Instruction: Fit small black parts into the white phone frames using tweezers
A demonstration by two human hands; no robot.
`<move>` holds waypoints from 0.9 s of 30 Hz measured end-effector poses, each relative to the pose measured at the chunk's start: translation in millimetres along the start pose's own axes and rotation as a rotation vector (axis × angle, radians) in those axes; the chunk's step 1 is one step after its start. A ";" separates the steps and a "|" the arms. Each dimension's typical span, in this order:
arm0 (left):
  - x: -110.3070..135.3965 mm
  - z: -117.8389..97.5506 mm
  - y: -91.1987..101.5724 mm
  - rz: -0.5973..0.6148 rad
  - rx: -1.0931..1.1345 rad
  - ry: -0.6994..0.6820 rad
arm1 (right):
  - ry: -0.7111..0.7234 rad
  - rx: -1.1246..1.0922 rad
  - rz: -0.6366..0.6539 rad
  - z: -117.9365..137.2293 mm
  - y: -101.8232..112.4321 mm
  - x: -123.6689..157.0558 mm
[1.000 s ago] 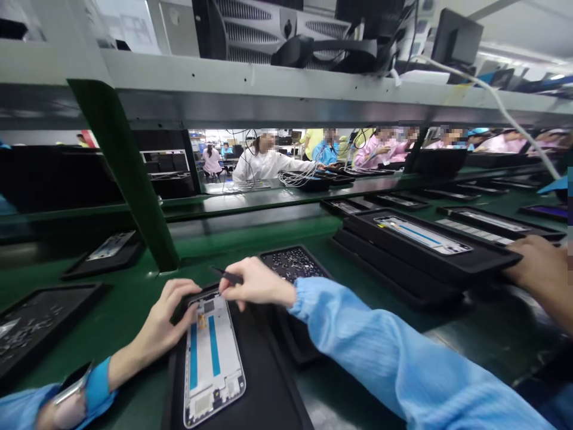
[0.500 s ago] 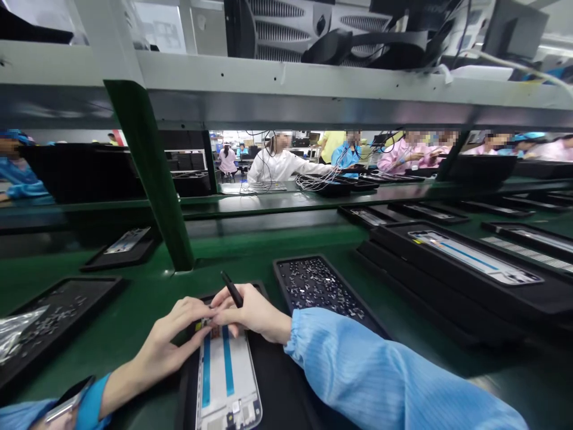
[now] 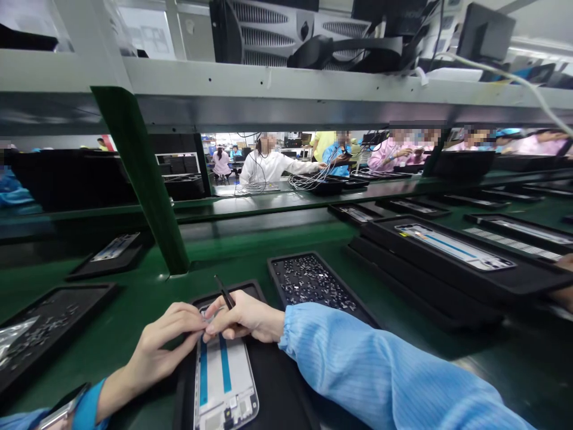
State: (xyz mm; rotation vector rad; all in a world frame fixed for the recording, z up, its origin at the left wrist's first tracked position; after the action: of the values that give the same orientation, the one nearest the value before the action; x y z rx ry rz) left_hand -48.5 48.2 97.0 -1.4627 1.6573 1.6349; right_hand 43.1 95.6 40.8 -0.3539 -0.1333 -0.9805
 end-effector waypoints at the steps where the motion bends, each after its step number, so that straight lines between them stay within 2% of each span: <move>1: -0.6 -0.1 -0.4 0.003 -0.006 0.007 | 0.008 0.011 -0.003 0.0 -0.1 -0.5; 3: -1.5 1.6 -1.6 0.016 -0.024 0.039 | 0.058 0.053 -0.018 1.8 0.0 -1.6; 5: -1.5 5.9 -2.6 0.024 -0.043 0.092 | 0.165 0.138 -0.059 7.2 0.9 -1.8; 10: 5.3 22.8 -4.1 0.023 -0.089 0.234 | 0.571 0.604 -0.270 29.1 2.0 8.3; 13: 9.4 28.2 -6.8 0.045 -0.094 0.264 | 0.746 0.755 -0.308 35.8 -3.4 15.5; 16: 10.2 29.8 -7.7 0.050 -0.089 0.275 | 0.784 0.780 -0.289 34.9 -6.0 15.8; 21: 11.6 36.3 -8.8 0.060 -0.092 0.353 | 0.833 0.828 -0.355 38.3 -3.3 16.6; 27: 4.9 26.1 -4.9 0.056 -0.128 0.336 | 0.843 0.874 -0.385 44.6 -6.9 22.0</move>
State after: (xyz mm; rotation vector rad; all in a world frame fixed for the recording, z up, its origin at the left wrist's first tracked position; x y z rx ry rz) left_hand -56.0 70.7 84.2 -1.8548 1.8080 1.6186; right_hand 51.6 90.5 90.0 0.9179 0.1512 -1.2721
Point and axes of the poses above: each hand's wrist, its own x-axis away from the middle knuckle, its own y-axis out of the back of the hand, z = x × y, the point moved 8 cm from there along -x, towards the middle knuckle, and after that the axes turned 12 degrees about -z, right-handed, at the moved point
